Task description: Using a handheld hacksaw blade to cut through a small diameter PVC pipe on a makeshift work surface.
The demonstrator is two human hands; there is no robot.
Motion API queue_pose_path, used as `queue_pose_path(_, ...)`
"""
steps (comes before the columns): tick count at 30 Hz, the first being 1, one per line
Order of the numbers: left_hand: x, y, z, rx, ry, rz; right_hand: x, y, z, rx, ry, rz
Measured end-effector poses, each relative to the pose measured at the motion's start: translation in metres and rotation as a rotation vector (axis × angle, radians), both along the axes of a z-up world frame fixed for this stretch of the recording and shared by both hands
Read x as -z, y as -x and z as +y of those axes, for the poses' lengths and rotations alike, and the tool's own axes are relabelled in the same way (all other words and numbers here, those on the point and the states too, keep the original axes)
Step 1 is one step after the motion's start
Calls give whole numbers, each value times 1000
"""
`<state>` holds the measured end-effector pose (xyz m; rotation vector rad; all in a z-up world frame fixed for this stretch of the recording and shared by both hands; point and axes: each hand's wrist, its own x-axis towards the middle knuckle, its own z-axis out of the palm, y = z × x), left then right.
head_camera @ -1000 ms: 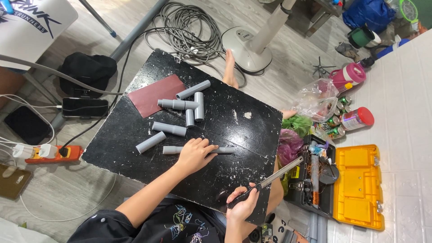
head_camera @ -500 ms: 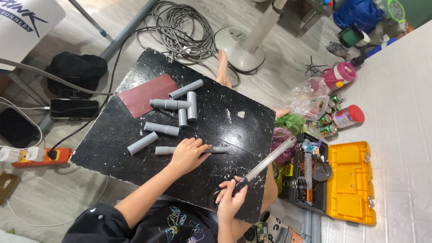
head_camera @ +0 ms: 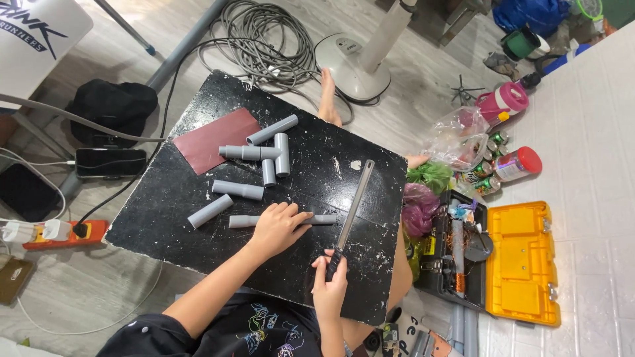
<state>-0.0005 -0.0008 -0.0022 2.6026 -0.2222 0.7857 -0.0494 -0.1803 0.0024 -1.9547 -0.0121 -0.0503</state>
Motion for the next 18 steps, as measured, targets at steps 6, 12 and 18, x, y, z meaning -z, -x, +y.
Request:
queue_pose_path(6,-2,-3,-2,-106,-30,-29,-7,0,3,-38,-70,31)
queue_pose_path(12,-6,-4,-2,-122,-17,-36,-11,-5,0,-78,-32,68)
queue_pose_path(18,4,-9,0,-102,-78,189,-17,-20,-9,-162,-67,181)
